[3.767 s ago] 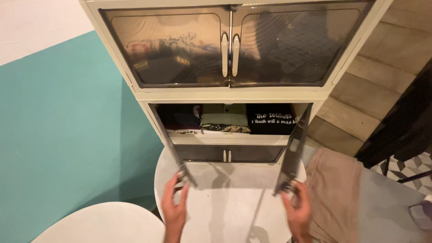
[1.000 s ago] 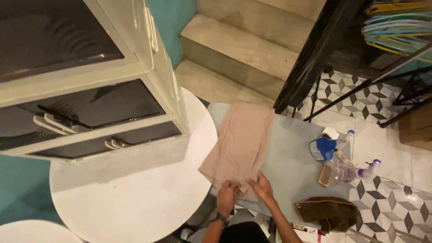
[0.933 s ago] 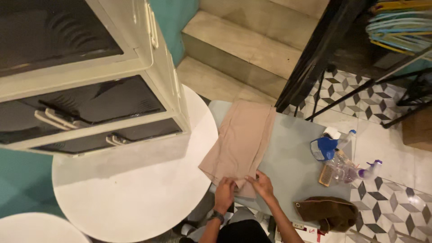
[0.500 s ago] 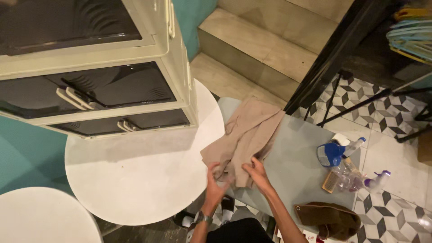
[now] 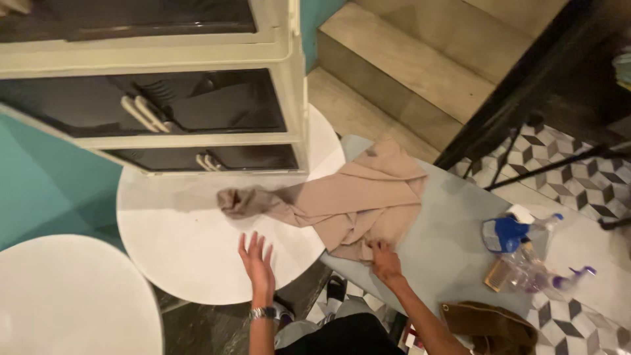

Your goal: The person folds two shirts and one pair of pants by hand on a table and places each item into a cabinet drawer.

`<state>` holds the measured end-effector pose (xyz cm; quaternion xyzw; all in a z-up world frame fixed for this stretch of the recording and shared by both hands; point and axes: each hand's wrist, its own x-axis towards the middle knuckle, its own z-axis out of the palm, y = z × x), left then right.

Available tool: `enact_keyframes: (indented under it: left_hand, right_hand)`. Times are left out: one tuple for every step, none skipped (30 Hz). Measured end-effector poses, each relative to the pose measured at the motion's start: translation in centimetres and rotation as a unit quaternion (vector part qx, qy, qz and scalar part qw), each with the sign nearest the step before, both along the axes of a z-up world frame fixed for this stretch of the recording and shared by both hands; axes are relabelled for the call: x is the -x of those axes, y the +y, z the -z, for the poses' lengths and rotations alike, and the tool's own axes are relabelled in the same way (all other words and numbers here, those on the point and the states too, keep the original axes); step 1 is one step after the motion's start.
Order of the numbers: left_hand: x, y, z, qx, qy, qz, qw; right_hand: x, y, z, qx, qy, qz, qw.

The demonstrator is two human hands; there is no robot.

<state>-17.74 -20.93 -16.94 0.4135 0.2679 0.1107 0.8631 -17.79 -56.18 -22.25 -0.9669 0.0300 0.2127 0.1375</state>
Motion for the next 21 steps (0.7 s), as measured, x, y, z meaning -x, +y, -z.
enact_keyframes:
  left_hand:
    - [1.2, 0.0, 0.0, -0.064, 0.023, 0.022, 0.997]
    - [2.3, -0.3, 0.1, -0.132, 0.049, 0.058, 0.988]
    - [2.5, -0.7, 0.2, -0.172, 0.052, 0.095, 0.979]
    - [2.9, -1.2, 0.2, -0.211, 0.056, 0.134, 0.967]
    - [4.2, -1.9, -0.2, -0.244, 0.017, 0.192, 0.95]
    - [4.7, -2.6, -1.2, -0.277, -0.026, 0.248, 0.928]
    - [4.8, -3.0, -2.5, -0.278, -0.028, 0.239, 0.93]
    - [5.0, -3.0, -3.8, -0.385, -0.087, 0.274, 0.877]
    - [5.0, -2.8, -5.0, -0.486, -0.142, 0.307, 0.806]
    - [4.7, -2.3, -6.1, -0.489, -0.14, 0.298, 0.808]
    - [4.2, -1.6, -6.9, -0.49, -0.127, 0.256, 0.823]
    - [4.3, -0.9, -7.6, -0.49, -0.112, 0.214, 0.838]
    - [4.5, 0.6, -8.4, -0.49, -0.108, 0.205, 0.84]
    - [4.2, 2.8, -9.3, -0.439, -0.091, 0.197, 0.872]
    - [3.8, 5.1, -10.4, -0.386, -0.075, 0.19, 0.9]
    - [4.2, 7.7, -11.8, -0.392, -0.082, 0.179, 0.899]
    - [4.7, 10.6, -13.3, -0.399, -0.089, 0.168, 0.897]
    - [4.8, 13.3, -15.0, -0.451, -0.119, 0.139, 0.874]
    - [5.0, 15.6, -16.7, -0.5, -0.148, 0.11, 0.846]
    - [5.5, 17.8, -18.2, -0.502, -0.145, 0.104, 0.846]
    - [6.2, 20.0, -19.8, -0.531, -0.097, 0.09, 0.837]
  right_hand:
    - [-0.5, -0.3, 0.8, -0.001, -0.001, -0.007, 1.0]
    - [-1.2, -0.4, 1.1, -0.077, 0.0, -0.027, 0.997]
    - [-2.1, 0.1, 0.7, -0.151, 0.002, -0.046, 0.987]
    - [-2.8, 1.0, 0.0, -0.15, 0.006, -0.054, 0.987]
    - [-3.6, 2.3, -1.2, -0.257, 0.056, -0.053, 0.963]
    - [-5.0, 3.7, -3.3, -0.36, 0.101, -0.053, 0.926]
    - [-5.8, 5.2, -5.7, -0.358, 0.1, -0.062, 0.926]
    - [-6.0, 6.7, -8.2, -0.39, 0.11, -0.068, 0.912]
    - [-6.2, 8.3, -10.8, -0.421, 0.12, -0.074, 0.896]
    - [-6.5, 10.2, -13.3, -0.42, 0.121, -0.084, 0.895]
    - [-6.8, 12.1, -15.6, -0.475, 0.139, -0.13, 0.859]
    - [-7.2, 13.8, -17.6, -0.526, 0.158, -0.175, 0.817]
    - [-7.8, 15.1, -19.5, -0.524, 0.163, -0.183, 0.816]
    - [-8.5, 16.3, -21.3, -0.471, 0.125, -0.19, 0.852]
    - [-9.2, 17.7, -23.1, -0.416, 0.086, -0.197, 0.884]
    - [-9.6, 19.5, -24.7, -0.415, 0.087, -0.205, 0.882]
    - [-9.9, 21.1, -26.3, -0.414, 0.065, -0.185, 0.889]
    - [-10.3, 22.5, -28.0, -0.414, 0.043, -0.163, 0.895]
    - [-10.7, 23.9, -29.7, -0.414, 0.043, -0.17, 0.893]
    - [-11.0, 25.2, -31.0, -0.47, 0.032, -0.225, 0.853]
    - [-11.1, 26.7, -32.1, -0.523, 0.022, -0.279, 0.805]
